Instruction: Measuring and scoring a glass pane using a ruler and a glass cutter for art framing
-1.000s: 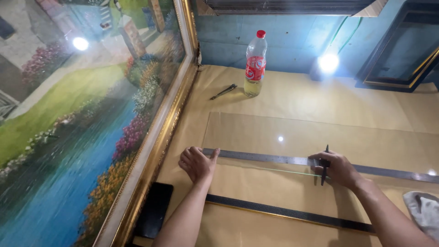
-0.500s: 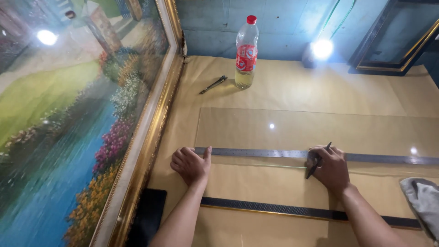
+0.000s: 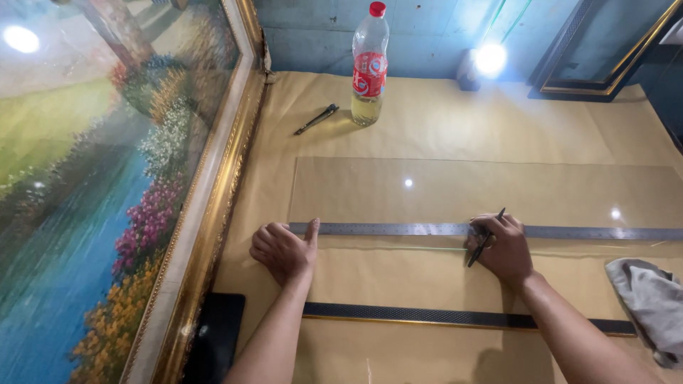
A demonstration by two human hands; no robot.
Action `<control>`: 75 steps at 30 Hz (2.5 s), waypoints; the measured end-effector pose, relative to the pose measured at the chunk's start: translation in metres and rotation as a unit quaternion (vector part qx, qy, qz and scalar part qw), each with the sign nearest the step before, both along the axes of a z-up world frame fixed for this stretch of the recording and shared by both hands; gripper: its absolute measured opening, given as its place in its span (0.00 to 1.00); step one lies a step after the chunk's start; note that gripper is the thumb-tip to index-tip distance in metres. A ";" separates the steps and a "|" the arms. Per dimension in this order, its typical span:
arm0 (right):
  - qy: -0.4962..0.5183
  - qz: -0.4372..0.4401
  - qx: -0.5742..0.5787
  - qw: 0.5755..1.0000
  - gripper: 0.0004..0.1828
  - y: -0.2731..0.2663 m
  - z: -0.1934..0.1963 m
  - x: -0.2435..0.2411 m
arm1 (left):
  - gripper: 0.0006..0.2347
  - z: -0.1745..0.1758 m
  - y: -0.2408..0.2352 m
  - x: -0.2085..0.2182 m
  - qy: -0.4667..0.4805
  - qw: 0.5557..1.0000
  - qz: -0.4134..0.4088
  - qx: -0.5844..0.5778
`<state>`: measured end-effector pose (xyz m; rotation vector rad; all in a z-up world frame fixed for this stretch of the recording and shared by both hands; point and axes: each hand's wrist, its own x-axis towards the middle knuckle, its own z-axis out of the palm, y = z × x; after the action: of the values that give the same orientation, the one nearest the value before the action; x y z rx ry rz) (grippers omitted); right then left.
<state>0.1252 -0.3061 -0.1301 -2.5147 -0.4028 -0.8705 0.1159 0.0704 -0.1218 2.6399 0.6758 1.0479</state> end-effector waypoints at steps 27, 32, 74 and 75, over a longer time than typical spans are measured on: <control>0.027 -0.010 0.030 0.999 0.12 0.005 0.013 -0.009 | 0.25 0.002 -0.001 0.000 0.031 0.999 -0.002 -0.021; 0.035 0.006 0.123 0.992 0.09 0.015 0.038 -0.014 | 0.25 0.004 -0.002 0.000 0.041 0.999 0.003 -0.025; 0.264 -0.039 0.307 0.913 0.15 0.097 0.024 0.031 | 0.23 -0.008 0.000 0.002 0.013 0.999 0.004 0.052; 0.264 -0.036 0.312 0.912 0.15 0.098 0.024 0.031 | 0.23 -0.009 0.000 0.003 0.013 0.999 0.003 0.052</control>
<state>0.1559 -0.2081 -0.1063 -2.0410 0.1363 -0.2409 0.1185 0.0709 -0.1310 2.7453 0.6524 1.0805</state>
